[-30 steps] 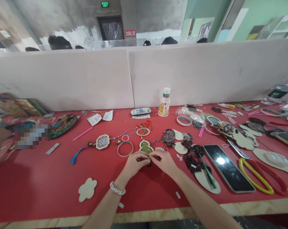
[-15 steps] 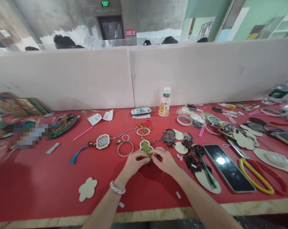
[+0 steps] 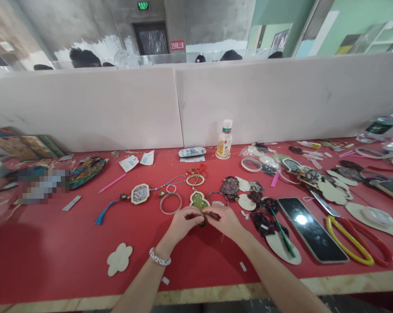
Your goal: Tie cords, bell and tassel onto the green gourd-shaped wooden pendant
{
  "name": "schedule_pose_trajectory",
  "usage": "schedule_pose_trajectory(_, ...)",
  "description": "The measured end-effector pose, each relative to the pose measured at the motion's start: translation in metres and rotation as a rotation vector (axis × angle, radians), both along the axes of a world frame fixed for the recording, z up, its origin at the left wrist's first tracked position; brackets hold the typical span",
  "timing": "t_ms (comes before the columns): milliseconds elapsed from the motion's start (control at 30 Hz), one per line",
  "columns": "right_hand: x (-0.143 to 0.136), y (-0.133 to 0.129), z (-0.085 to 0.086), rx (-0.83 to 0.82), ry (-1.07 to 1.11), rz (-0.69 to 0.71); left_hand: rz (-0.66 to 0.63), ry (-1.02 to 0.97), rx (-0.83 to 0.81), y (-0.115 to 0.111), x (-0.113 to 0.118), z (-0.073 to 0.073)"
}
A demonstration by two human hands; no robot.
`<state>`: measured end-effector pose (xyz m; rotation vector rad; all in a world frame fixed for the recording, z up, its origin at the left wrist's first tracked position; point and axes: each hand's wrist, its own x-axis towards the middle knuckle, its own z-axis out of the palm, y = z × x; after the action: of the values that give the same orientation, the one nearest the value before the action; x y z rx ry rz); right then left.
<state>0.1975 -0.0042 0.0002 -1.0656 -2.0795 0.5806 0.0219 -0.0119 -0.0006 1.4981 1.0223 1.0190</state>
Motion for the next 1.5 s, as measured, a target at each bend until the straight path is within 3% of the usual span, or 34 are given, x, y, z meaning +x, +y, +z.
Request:
schedule_pose_trajectory(533,0.001,0.001,-0.003,0.020,0.049,-0.068,-0.018,-0.028,-0.059,-0.002,0.001,0.004)
schedule_pose_trajectory(867,-0.001,-0.001,0.001,0.008,0.046,-0.085,-0.010,-0.008,-0.046,0.000,0.001,-0.002)
schedule_pose_trajectory(1500,-0.005,-0.008,0.008,-0.050,0.018,-0.049,0.072,0.078,0.085,-0.005,0.006,0.004)
